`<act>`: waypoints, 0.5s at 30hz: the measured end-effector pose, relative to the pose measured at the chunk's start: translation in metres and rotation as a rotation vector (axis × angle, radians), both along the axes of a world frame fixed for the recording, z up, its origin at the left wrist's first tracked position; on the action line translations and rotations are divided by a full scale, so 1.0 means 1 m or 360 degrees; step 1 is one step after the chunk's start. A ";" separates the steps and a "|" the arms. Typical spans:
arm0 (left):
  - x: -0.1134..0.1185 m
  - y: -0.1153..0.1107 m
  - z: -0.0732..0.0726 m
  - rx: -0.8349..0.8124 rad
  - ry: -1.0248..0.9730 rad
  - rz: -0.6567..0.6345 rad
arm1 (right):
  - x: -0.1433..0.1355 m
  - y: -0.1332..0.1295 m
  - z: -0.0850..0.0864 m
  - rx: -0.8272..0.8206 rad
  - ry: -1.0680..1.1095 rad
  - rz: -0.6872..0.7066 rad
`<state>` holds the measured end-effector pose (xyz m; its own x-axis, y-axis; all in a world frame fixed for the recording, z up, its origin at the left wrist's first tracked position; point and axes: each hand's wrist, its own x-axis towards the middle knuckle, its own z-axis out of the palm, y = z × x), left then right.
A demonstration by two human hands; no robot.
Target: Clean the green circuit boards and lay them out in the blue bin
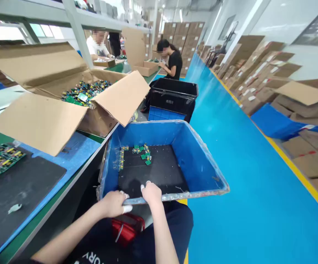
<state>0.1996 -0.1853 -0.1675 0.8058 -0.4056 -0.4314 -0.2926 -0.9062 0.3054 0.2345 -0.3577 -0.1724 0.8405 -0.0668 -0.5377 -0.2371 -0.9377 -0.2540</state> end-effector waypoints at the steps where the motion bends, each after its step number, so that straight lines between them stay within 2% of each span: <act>1: -0.011 0.006 -0.003 0.0009 -0.0003 0.0009 | 0.001 0.000 -0.001 -0.0024 0.0015 0.0011; 3: -0.023 0.012 -0.009 0.0028 -0.0016 0.0037 | 0.002 0.001 -0.003 -0.0070 0.0044 0.0030; 7: -0.024 0.012 -0.016 0.0059 -0.0045 0.0074 | 0.002 0.003 -0.004 -0.0157 0.0089 0.0042; 11: -0.026 0.008 -0.018 0.0045 -0.0087 0.0021 | 0.000 0.001 0.000 -0.0218 0.0083 0.0014; 15: -0.044 0.001 -0.027 0.0000 -0.0125 -0.0057 | -0.010 -0.006 -0.001 -0.0251 0.0064 -0.0024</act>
<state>0.1553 -0.1839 -0.1943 0.8221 -0.4347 -0.3676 -0.3477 -0.8947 0.2804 0.2247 -0.3636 -0.1737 0.8167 -0.1658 -0.5527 -0.2586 -0.9614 -0.0937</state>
